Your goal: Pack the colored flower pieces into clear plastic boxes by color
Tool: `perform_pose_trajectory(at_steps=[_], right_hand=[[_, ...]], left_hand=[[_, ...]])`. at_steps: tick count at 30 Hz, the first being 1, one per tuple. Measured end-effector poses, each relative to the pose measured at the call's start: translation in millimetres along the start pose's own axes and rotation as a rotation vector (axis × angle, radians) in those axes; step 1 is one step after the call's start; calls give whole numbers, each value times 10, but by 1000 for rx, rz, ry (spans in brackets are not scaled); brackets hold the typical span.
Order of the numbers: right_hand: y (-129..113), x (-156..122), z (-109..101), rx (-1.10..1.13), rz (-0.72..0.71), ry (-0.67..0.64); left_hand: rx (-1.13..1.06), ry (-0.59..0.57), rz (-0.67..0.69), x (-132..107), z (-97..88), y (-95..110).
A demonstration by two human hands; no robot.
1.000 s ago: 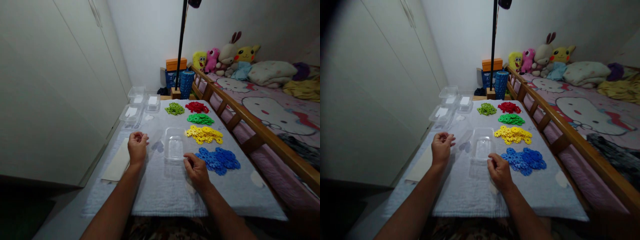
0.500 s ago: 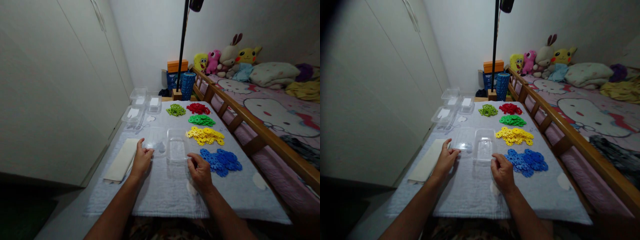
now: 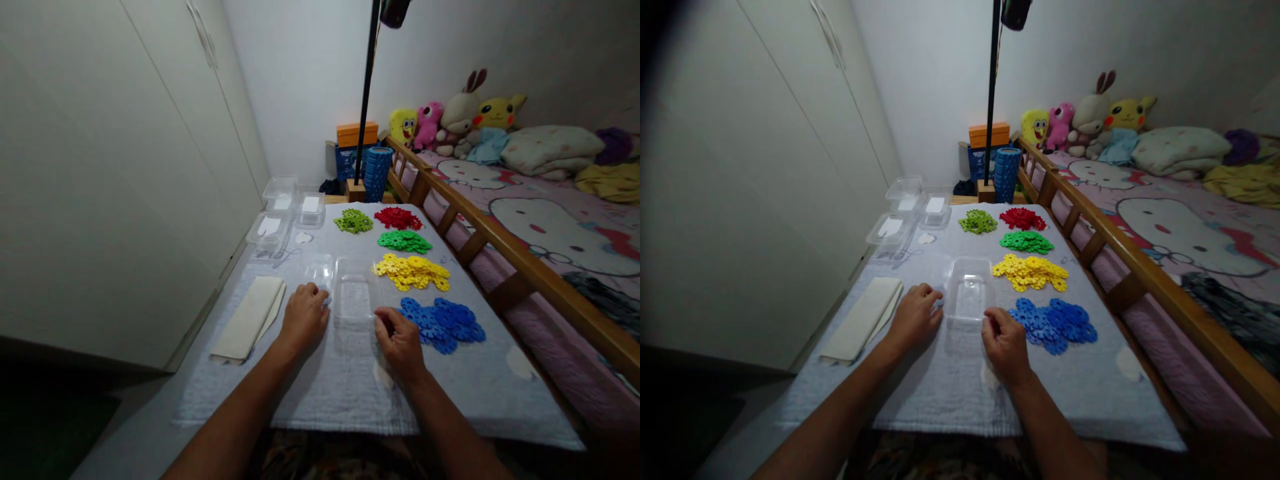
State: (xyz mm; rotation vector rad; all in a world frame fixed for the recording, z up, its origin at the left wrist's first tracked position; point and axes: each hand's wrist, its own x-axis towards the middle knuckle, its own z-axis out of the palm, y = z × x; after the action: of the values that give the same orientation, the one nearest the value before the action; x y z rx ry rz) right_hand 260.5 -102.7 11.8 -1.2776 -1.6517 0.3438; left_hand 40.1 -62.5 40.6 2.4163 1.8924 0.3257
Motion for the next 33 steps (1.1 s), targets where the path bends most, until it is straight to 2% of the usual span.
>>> perform_pose_trajectory(at_steps=[3, 9, 13, 17, 19, 22, 24, 27, 30, 33], right_hand=[[-5, 2, -3, -10, 0, 19], [15, -5, 0, -5, 37, 1], [44, -7, 7, 25, 78, -21], [45, -15, 29, 62, 89, -53], [36, -21, 30, 78, 86, -64], [49, 4, -60, 52, 76, -45], [109, 67, -216, -23, 76, 13], [293, 207, -553, -227, 74, 82], [507, 288, -845, -490, 18, -67], [627, 236, -957, -720, 6, -223]], left_hand=[[48, -45, 59, 70, 47, 54], [133, -64, 46, 191, 128, 36], [150, -49, -4, 245, 167, -10], [98, 17, -25, 220, 192, -7], [-28, 86, -39, 185, 182, 18], [-399, 213, -91, 131, 138, 76], [-678, 268, -161, 101, 109, 124], [-967, 242, -276, 65, 115, 203], [-1132, 197, -318, 43, 175, 272], [-1253, 170, -317, 35, 228, 309]])
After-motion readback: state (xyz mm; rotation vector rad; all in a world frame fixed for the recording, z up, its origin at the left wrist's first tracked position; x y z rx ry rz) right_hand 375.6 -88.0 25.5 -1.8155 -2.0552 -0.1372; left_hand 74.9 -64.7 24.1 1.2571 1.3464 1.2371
